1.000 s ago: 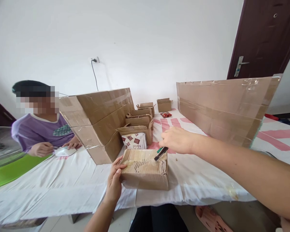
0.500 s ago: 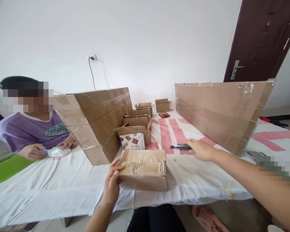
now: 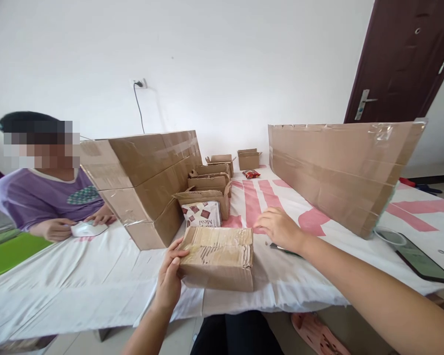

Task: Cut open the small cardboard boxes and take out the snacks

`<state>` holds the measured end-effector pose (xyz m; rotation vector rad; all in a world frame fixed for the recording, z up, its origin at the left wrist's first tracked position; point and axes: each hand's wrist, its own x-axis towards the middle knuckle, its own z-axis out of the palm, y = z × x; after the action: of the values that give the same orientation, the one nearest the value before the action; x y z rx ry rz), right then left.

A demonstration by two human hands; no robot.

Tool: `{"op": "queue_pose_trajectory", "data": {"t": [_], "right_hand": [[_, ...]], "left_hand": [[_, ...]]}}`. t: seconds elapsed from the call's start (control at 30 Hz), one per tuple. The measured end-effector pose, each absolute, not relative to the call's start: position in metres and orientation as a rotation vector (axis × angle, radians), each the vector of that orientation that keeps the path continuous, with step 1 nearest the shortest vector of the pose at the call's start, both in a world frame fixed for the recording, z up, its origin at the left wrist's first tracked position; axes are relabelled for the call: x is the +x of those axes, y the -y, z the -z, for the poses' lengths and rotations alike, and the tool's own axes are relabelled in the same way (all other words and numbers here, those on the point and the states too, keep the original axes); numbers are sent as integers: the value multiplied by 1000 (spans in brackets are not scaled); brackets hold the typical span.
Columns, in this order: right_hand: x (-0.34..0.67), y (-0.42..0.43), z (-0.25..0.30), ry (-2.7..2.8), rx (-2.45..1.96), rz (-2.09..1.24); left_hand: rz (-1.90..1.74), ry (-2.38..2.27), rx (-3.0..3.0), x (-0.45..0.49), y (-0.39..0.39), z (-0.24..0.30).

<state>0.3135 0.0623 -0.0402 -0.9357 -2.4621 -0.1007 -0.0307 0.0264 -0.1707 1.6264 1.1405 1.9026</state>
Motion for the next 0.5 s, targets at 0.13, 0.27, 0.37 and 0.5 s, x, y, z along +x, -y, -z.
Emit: {"op": "queue_pose_trajectory", "data": {"t": [0.13,0.27,0.37,0.5], "right_hand": [[267,-65,28,2648,-449,140],[249,-71,40,2773,-385,187],[250,-70,47,2766,-479,239],[260,-63,47,2728,-556,230]], "left_hand": [[-1886,-1170,1628,-31,-25,170],[-1872,-1200,1644,-31,-26,169],[-1867,-1223,1648,-30,-27,167],[-1836,-1218,1661,-25,-26,162]]}}
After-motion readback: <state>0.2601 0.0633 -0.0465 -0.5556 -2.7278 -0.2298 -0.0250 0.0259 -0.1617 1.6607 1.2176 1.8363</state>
